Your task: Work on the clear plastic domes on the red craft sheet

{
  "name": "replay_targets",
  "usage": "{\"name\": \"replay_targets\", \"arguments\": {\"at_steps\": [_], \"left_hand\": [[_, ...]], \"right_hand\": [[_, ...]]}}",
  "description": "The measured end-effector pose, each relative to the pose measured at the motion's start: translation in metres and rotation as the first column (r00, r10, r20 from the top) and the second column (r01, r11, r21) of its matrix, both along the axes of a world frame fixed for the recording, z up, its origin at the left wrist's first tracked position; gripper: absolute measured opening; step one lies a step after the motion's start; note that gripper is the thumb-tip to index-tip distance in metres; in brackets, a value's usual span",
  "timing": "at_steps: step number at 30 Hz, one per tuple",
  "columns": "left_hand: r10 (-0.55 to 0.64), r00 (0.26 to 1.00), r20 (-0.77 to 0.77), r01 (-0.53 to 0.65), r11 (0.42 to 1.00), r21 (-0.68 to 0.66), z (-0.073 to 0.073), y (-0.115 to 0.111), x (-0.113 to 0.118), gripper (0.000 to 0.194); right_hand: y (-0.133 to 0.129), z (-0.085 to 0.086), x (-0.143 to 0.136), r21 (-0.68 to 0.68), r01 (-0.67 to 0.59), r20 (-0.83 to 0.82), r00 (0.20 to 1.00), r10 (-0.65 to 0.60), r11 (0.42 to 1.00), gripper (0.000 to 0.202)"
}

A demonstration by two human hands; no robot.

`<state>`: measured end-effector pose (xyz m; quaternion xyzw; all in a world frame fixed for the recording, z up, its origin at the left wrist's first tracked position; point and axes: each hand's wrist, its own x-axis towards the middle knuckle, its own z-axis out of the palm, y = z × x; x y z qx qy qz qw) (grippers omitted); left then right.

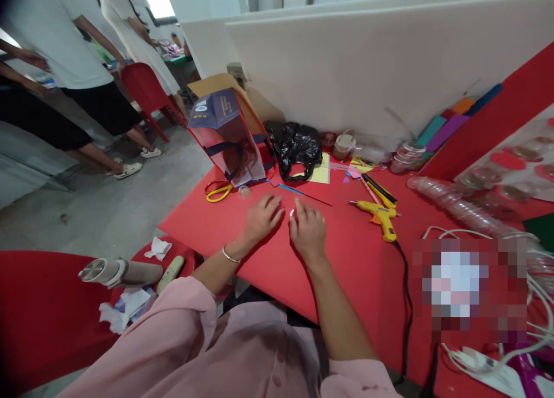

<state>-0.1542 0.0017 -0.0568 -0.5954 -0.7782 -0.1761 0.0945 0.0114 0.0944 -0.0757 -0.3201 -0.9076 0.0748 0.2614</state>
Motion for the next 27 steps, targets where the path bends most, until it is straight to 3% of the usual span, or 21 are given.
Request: {"name": "replay_targets", "arguments": {"at_steps": [3,8,11,17,21,27], "left_hand": [[-0.011,1.000,-0.014,0.010,0.996,-0.089,0.002,0.001,0.001,0.043],[-0.011,0.996,0.089,0.021,0.994,-0.111,0.004,0.002,0.001,0.049],[-0.036,0.990,0.136,0.053,0.992,-0.118,0.005,0.000,0.000,0.049],[-0.107,0.970,0.219,0.128,0.989,-0.081,0.021,-0.007,-0.007,0.048],[-0.153,0.947,0.283,0.171,0.985,-0.039,0.035,-0.011,-0.007,0.049],[-0.110,0.930,0.350,0.152,0.984,-0.095,0.041,-0.009,-0.002,0.051]], "right_hand": [[0.001,-0.003,-0.001,-0.100,-0.031,-0.004,1.000,0.031,0.995,0.058],[0.006,-0.010,-0.007,-0.313,-0.067,-0.362,0.930,-0.054,0.947,0.082],[0.008,-0.012,-0.011,-0.388,-0.129,-0.451,0.890,-0.065,0.912,0.088],[-0.002,0.003,-0.016,-0.285,-0.244,-0.359,0.924,0.133,0.927,0.083],[-0.010,0.023,-0.018,-0.170,-0.326,-0.302,0.915,0.266,0.930,0.093],[-0.016,0.040,-0.013,-0.201,-0.334,-0.188,0.936,0.299,0.921,0.102]]}}
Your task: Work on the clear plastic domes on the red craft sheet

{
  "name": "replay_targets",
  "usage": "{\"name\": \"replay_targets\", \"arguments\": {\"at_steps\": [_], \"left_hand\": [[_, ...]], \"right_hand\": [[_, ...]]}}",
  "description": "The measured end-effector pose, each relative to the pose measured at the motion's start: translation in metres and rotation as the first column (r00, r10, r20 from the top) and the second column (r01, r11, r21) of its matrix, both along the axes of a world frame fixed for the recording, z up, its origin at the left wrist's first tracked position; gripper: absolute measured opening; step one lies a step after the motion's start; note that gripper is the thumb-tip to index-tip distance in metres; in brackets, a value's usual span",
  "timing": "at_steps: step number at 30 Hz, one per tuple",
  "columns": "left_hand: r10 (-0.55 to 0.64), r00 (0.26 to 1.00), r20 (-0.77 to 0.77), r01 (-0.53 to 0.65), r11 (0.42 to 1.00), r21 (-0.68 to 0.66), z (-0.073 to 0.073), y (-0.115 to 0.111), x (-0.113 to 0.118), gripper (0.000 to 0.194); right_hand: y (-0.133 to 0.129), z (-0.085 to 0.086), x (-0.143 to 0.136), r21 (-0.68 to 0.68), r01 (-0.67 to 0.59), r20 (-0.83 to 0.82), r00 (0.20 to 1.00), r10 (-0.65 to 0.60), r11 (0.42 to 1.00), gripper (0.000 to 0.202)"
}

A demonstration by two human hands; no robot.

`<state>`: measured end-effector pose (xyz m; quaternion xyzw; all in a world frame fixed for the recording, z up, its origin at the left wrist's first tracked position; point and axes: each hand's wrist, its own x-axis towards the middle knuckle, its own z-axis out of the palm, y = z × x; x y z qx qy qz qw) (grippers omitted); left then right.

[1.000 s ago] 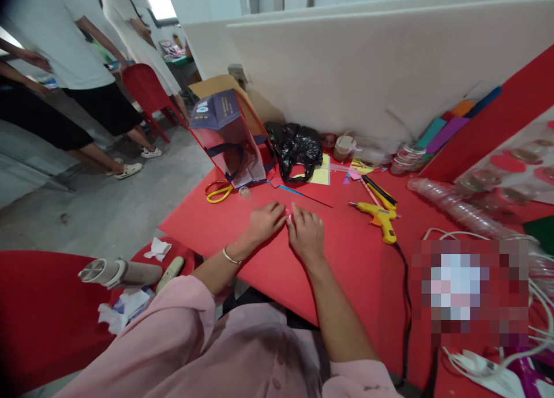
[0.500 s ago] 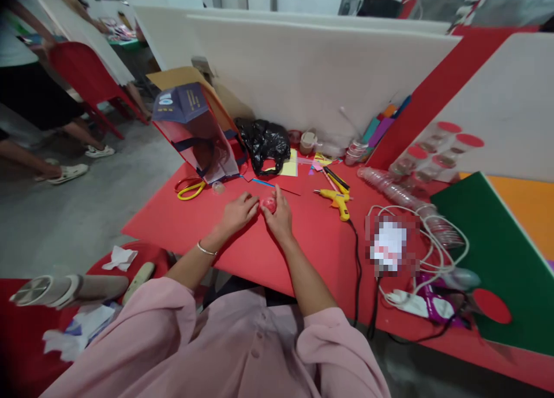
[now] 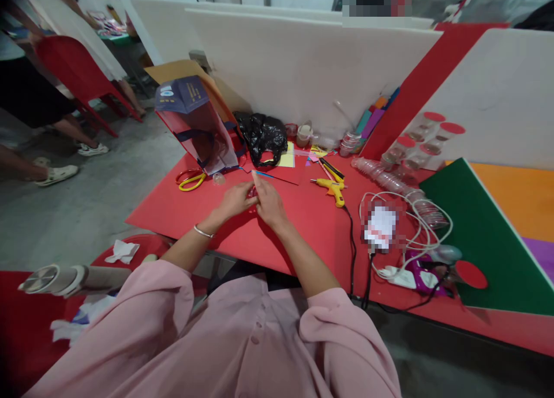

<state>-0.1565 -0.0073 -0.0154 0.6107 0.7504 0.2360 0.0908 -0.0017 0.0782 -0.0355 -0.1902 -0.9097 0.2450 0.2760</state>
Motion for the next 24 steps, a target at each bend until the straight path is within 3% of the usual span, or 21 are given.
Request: {"name": "replay_targets", "arguments": {"at_steps": [4,8,13,17,20,24], "left_hand": [[-0.018,0.999,0.051,0.018,1.000,-0.005,0.004,0.001,0.001,0.043],[-0.064,0.998,-0.007,0.063,0.997,-0.048,0.008,-0.001,0.002,0.041],[-0.093,0.995,-0.041,0.091,0.994,-0.061,0.007,0.003,-0.007,0.044],[-0.109,0.992,0.068,0.113,0.991,-0.069,0.011,0.016,-0.032,0.050],[-0.147,0.969,0.197,0.166,0.982,-0.085,0.016,0.030,-0.048,0.051],[-0.137,0.903,0.408,0.233,0.953,-0.196,0.018,0.049,-0.058,0.055]], "right_hand": [[-0.007,-0.006,0.005,-0.048,0.085,0.018,0.996,-0.085,0.995,0.095],[-0.012,-0.020,0.006,-0.098,0.153,0.000,0.988,-0.154,0.983,0.089],[-0.010,-0.034,0.026,-0.085,0.181,0.107,0.979,-0.172,0.980,0.099],[0.003,-0.041,0.062,0.010,0.331,0.371,0.875,-0.310,0.944,0.092],[0.014,-0.044,0.080,0.059,0.364,0.468,0.812,-0.348,0.929,0.088],[0.011,-0.048,0.068,0.095,0.368,0.479,0.797,-0.366,0.925,0.092]]}}
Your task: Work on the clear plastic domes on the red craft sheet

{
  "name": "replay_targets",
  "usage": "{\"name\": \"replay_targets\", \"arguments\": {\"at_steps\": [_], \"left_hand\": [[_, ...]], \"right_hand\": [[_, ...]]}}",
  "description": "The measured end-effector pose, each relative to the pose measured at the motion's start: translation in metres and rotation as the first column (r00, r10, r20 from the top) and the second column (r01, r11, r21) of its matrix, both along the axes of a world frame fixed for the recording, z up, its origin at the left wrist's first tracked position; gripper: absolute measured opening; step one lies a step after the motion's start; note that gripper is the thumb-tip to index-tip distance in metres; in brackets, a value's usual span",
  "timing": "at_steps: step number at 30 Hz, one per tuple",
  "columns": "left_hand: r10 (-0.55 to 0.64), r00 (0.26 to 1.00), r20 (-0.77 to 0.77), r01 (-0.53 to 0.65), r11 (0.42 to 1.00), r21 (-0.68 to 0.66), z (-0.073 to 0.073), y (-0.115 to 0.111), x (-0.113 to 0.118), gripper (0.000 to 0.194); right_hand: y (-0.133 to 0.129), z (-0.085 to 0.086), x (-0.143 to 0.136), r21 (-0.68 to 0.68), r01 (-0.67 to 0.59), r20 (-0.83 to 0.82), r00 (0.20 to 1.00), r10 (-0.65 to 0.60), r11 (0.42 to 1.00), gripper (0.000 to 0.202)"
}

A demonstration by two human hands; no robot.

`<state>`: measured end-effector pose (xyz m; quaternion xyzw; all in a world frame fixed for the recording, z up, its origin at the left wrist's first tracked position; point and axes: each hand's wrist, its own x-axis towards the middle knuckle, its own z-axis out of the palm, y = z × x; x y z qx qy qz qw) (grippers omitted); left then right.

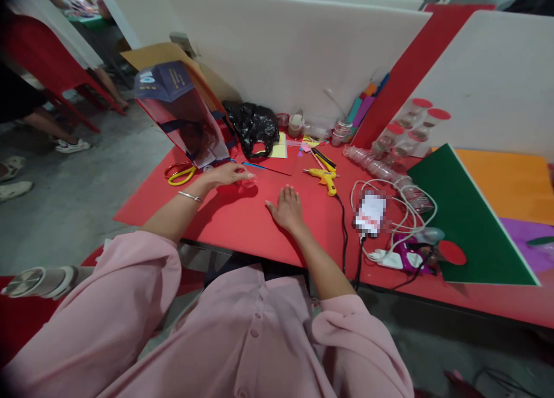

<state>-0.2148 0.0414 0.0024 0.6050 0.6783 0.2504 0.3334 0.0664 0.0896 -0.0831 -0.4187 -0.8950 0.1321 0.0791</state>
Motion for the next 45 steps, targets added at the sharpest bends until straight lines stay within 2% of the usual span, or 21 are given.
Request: {"name": "replay_targets", "arguments": {"at_steps": [2,4,5,7,8,9,10,12,13,14,15,18,22,25,27,29,31,34,37,42,45], "left_hand": [[0.002,1.000,-0.004,-0.003,0.998,-0.056,0.000,0.008,-0.003,0.055],[0.005,0.999,-0.034,-0.008,0.996,-0.092,0.003,0.014,-0.005,0.056],[0.002,0.999,-0.049,-0.007,0.994,-0.110,0.005,0.016,-0.006,0.057],[-0.009,0.998,-0.070,-0.001,0.990,-0.143,0.010,0.020,-0.009,0.058],[-0.014,0.997,-0.077,0.002,0.988,-0.156,0.012,0.021,-0.009,0.058],[-0.017,0.997,-0.079,0.004,0.987,-0.162,0.014,0.023,-0.010,0.057],[-0.020,0.997,-0.078,0.007,0.987,-0.162,0.016,0.024,-0.010,0.057],[-0.030,0.996,-0.087,0.016,0.988,-0.155,0.019,0.027,-0.010,0.058],[-0.036,0.994,-0.099,0.020,0.988,-0.152,0.020,0.029,-0.010,0.058],[-0.041,0.993,-0.112,0.024,0.988,-0.150,0.020,0.031,-0.010,0.059],[-0.044,0.991,-0.126,0.025,0.989,-0.149,0.020,0.033,-0.010,0.060],[-0.045,0.982,-0.181,0.019,0.990,-0.142,0.017,0.038,-0.009,0.062],[-0.024,0.921,-0.389,-0.003,0.998,-0.069,0.014,0.028,-0.003,0.059],[0.083,0.821,-0.564,-0.071,0.997,0.044,0.012,-0.003,0.001,0.056],[0.157,0.715,-0.681,-0.104,0.988,0.119,0.011,-0.032,-0.002,0.056],[0.173,0.643,-0.746,-0.131,0.985,0.116,0.007,-0.063,-0.008,0.058],[0.171,0.602,-0.780,-0.168,0.982,0.085,0.002,-0.090,-0.018,0.067],[0.171,0.579,-0.797,-0.241,0.970,0.033,-0.008,-0.113,-0.032,0.080],[0.149,0.593,-0.791,-0.264,0.964,-0.017,-0.013,-0.121,-0.040,0.074],[0.131,0.595,-0.793,-0.265,0.963,-0.040,-0.002,-0.130,-0.050,0.072],[0.054,0.570,-0.820,-0.257,0.960,-0.116,0.006,-0.136,-0.056,0.066]], "right_hand": [[-0.016,0.000,-0.017,0.003,-0.050,0.019,0.999,0.050,0.999,0.093],[-0.038,0.003,-0.034,-0.015,-0.251,0.028,0.967,0.252,0.968,0.092],[-0.048,0.005,-0.040,-0.032,-0.418,0.015,0.908,0.418,0.908,0.088],[-0.062,0.012,-0.049,-0.054,-0.703,-0.058,0.711,0.701,0.709,0.075],[-0.063,0.015,-0.051,-0.049,-0.767,-0.104,0.641,0.761,0.640,0.067],[-0.059,0.018,-0.053,-0.035,-0.770,-0.145,0.635,0.759,0.637,0.061],[-0.053,0.020,-0.055,-0.022,-0.715,-0.171,0.691,0.702,0.699,0.059],[-0.034,0.021,-0.059,0.001,-0.478,-0.160,0.867,0.472,0.878,0.063],[-0.025,0.019,-0.061,0.011,-0.374,-0.125,0.920,0.372,0.928,0.068],[-0.017,0.016,-0.063,0.025,-0.311,-0.083,0.946,0.312,0.950,0.074],[-0.012,0.013,-0.064,0.039,-0.300,-0.045,0.952,0.302,0.953,0.080],[-0.010,0.002,-0.066,0.073,-0.406,0.010,0.914,0.407,0.911,0.083],[-0.015,-0.003,-0.064,0.070,-0.428,0.010,0.903,0.429,0.901,0.081],[-0.015,-0.003,-0.064,0.067,-0.421,-0.001,0.907,0.422,0.905,0.080],[-0.014,-0.002,-0.063,0.066,-0.418,-0.009,0.908,0.419,0.906,0.079],[-0.014,-0.002,-0.063,0.060,-0.419,-0.017,0.907,0.420,0.906,0.078],[-0.015,-0.003,-0.063,0.056,-0.418,-0.025,0.907,0.420,0.907,0.077],[-0.015,-0.003,-0.063,0.062,-0.408,-0.035,0.911,0.411,0.911,0.077],[-0.015,-0.004,-0.064,0.064,-0.404,-0.036,0.913,0.406,0.913,0.077],[-0.014,-0.006,-0.064,0.087,-0.408,-0.017,0.912,0.411,0.909,0.077],[-0.013,-0.003,-0.064,0.072,-0.404,-0.004,0.914,0.406,0.912,0.076]]}}
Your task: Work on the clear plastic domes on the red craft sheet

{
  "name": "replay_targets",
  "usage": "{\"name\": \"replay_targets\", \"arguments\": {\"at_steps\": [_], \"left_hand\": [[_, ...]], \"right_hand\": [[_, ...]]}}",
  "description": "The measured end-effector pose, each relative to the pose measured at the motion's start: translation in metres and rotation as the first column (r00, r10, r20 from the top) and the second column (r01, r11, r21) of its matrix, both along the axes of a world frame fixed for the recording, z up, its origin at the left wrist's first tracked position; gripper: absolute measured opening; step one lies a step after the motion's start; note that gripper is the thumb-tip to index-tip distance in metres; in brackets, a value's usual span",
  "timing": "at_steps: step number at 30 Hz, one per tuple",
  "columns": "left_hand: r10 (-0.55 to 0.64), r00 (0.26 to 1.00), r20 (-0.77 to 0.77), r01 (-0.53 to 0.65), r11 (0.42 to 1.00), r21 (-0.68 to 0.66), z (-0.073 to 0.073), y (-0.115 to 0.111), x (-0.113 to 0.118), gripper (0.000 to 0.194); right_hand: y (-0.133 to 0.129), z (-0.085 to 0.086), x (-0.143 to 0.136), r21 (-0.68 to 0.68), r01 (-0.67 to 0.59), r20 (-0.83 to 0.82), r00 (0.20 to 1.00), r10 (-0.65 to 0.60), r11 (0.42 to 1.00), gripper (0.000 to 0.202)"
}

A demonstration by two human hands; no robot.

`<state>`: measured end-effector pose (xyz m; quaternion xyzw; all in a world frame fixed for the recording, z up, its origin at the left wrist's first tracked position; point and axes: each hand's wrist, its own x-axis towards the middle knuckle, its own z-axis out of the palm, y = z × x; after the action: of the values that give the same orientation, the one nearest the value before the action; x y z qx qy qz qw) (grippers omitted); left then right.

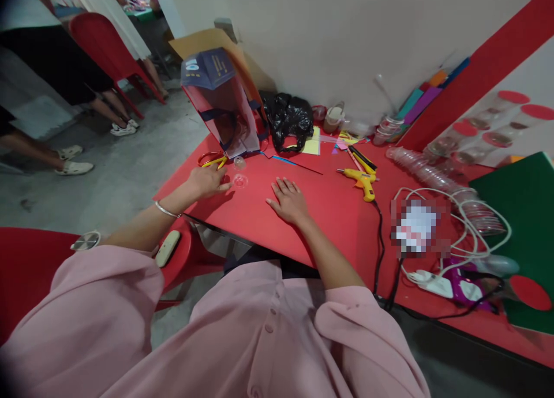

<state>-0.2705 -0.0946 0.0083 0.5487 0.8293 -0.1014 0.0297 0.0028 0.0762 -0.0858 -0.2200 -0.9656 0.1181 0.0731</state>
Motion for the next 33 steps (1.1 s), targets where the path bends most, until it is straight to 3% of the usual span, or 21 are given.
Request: {"name": "replay_targets", "arguments": {"at_steps": [5,9,14,19,23,26,29,33], "left_hand": [[-0.067,0.998,-0.017,0.066,0.995,-0.068,-0.003,0.003,0.000,0.080],[-0.087,0.996,0.008,0.087,0.996,-0.019,-0.004,0.004,0.001,0.101],[-0.047,0.999,-0.008,0.047,0.982,0.181,0.004,-0.012,-0.004,0.062],[-0.066,0.998,-0.015,0.068,0.968,0.243,-0.013,-0.017,-0.017,0.059],[-0.145,0.989,0.001,0.135,0.926,0.353,-0.027,-0.023,-0.022,0.060],[-0.209,0.977,-0.043,0.198,0.811,0.550,-0.020,-0.027,-0.009,0.058],[-0.346,0.938,-0.018,0.270,0.699,0.662,-0.003,-0.010,0.021,0.051],[-0.512,0.836,0.198,0.353,0.778,0.520,0.007,0.048,0.070,0.049]], "right_hand": [[-0.011,0.022,-0.016,-0.067,0.059,0.081,0.995,-0.054,0.996,0.078],[-0.035,0.040,-0.047,-0.136,-0.015,0.013,1.000,0.017,0.991,0.086],[-0.050,0.043,-0.076,-0.166,-0.031,-0.063,0.998,0.020,0.986,0.082],[-0.050,0.037,-0.082,-0.166,-0.031,-0.088,0.996,0.017,0.986,0.078],[-0.040,0.030,-0.063,-0.155,-0.010,-0.087,0.996,-0.003,0.988,0.077],[-0.022,0.023,-0.043,-0.162,0.060,-0.089,0.993,-0.075,0.985,0.077],[-0.004,0.019,-0.028,-0.151,0.158,-0.061,0.984,-0.169,0.976,0.079],[0.000,0.018,-0.011,-0.100,0.132,-0.030,0.990,-0.136,0.986,0.079]]}}
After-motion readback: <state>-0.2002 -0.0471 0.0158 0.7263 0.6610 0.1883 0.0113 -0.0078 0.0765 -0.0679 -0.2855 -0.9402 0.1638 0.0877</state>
